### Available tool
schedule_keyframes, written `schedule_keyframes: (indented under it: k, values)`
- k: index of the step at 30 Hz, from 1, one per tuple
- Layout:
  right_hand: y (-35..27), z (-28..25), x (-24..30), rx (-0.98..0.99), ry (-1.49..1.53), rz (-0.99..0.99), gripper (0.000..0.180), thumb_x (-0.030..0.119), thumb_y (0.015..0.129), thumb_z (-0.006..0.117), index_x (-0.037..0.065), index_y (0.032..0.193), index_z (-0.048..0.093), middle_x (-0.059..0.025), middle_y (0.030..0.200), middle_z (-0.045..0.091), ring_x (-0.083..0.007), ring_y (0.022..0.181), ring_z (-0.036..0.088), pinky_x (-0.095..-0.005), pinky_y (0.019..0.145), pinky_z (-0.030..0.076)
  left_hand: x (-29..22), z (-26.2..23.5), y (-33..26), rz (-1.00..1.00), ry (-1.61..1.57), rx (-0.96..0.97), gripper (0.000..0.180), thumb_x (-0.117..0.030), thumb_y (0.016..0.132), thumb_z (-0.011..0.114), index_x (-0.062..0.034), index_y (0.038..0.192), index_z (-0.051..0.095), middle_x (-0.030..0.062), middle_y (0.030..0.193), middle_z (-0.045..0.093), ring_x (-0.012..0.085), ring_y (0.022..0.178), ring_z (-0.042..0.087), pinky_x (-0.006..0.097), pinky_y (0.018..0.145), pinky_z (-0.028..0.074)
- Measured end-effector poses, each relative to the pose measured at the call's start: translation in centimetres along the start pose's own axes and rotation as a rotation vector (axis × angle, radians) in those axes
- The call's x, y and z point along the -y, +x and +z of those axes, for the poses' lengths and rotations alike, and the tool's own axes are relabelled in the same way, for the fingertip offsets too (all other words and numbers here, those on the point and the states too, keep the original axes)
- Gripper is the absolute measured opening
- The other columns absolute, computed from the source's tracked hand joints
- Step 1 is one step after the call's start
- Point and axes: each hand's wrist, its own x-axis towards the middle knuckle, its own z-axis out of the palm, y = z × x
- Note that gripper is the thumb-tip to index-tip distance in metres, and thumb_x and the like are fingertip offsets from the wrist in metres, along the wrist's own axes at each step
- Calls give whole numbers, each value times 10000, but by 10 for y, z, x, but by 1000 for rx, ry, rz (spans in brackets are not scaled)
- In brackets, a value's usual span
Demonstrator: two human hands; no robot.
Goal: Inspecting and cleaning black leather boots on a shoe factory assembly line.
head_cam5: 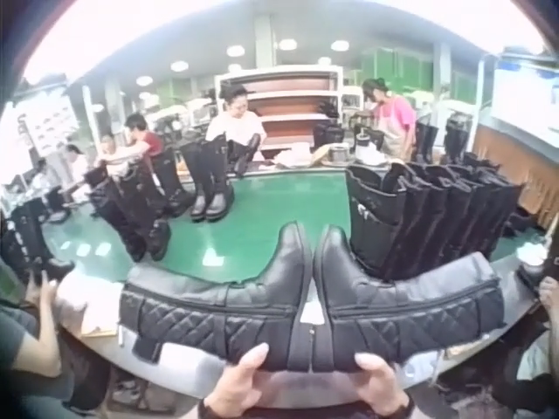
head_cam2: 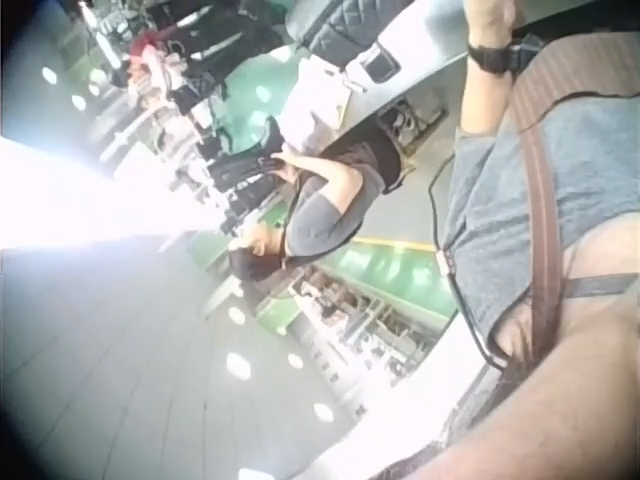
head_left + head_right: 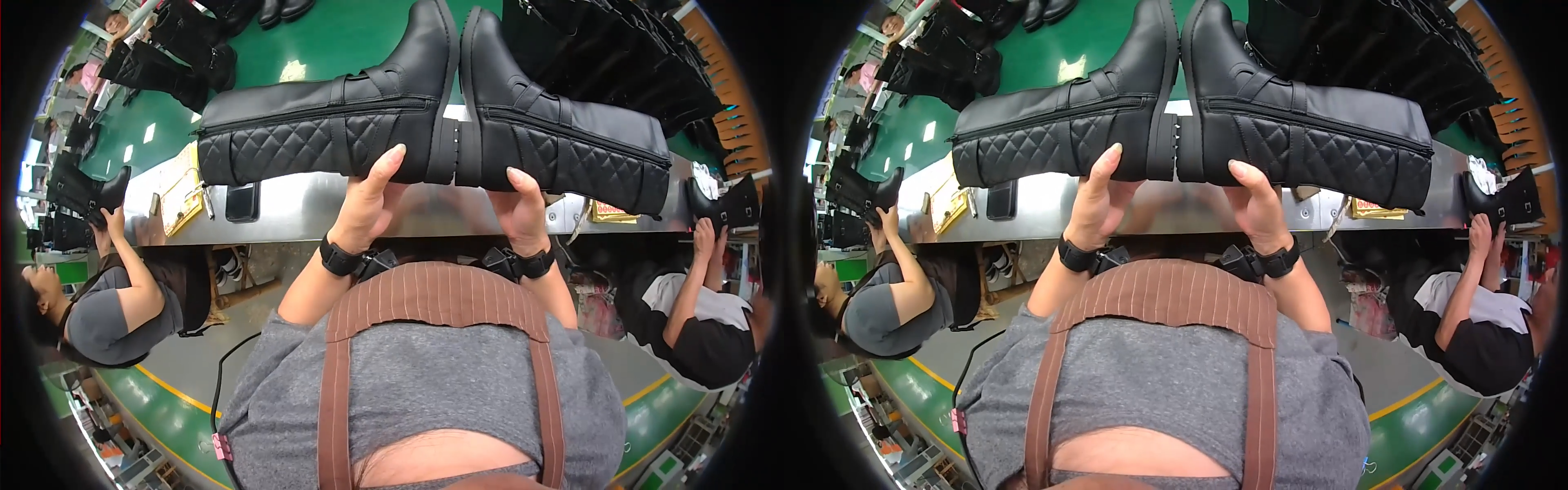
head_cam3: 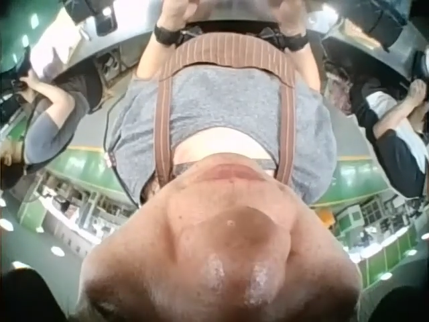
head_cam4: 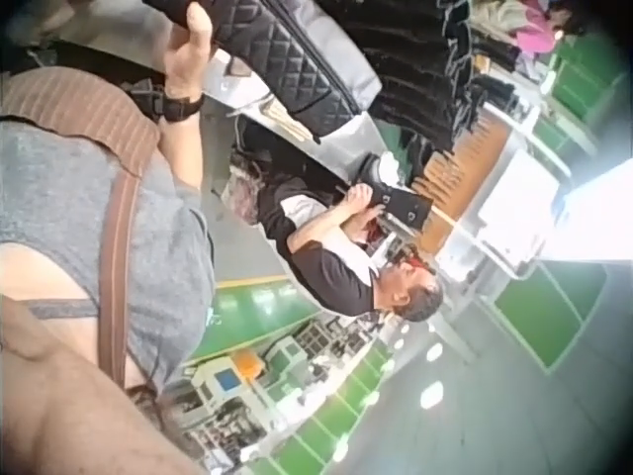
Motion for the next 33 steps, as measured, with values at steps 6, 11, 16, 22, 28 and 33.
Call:
schedule_keyframes:
  k: [6,11,16,22,28,33]
  values:
    - [9,-9,-10,-128,-503,-245,417,54,812,707,11,1218,622,-73,1173,643,-180,1066,606,-313,953,475,-3,-3,1,168,151,50,408,-31,892,652,-14,1286,547,67,1242,590,174,1119,581,338,995,467]
    - [21,19,-6,-88,-904,-204,469,105,874,648,26,1309,493,-78,1253,557,-215,1138,549,-329,984,453,-18,21,-5,-333,292,-123,501,-91,934,605,-18,1402,442,68,1283,552,167,1145,548,333,971,473]
    - [41,24,5,-35,-516,-207,609,236,1003,489,102,1537,228,-87,1535,314,-224,1375,357,-348,1114,314,-26,23,13,-22,524,-54,560,-97,905,633,-36,1422,426,79,1331,499,185,1205,488,349,1013,422]
    - [68,6,-13,4,-21,-103,514,252,1024,488,70,1476,326,-46,1405,482,-181,1268,480,-333,1077,376,-15,8,12,294,763,-14,633,-103,871,666,-57,1445,405,93,1388,435,206,1276,416,368,1063,361]
    - [71,-29,-29,82,171,110,438,293,1029,461,38,1385,446,-59,1339,550,-210,1222,531,-364,1047,433,-4,-11,7,619,990,-21,707,-109,837,700,-78,1469,385,107,1445,372,227,1347,344,387,1113,299]
    - [66,-25,-19,66,167,157,441,309,1036,433,33,1380,448,-87,1336,552,-231,1223,535,-387,1046,439,-25,-31,26,251,235,135,645,-138,948,572,-116,1521,275,94,1324,471,249,1230,483,363,1043,385]
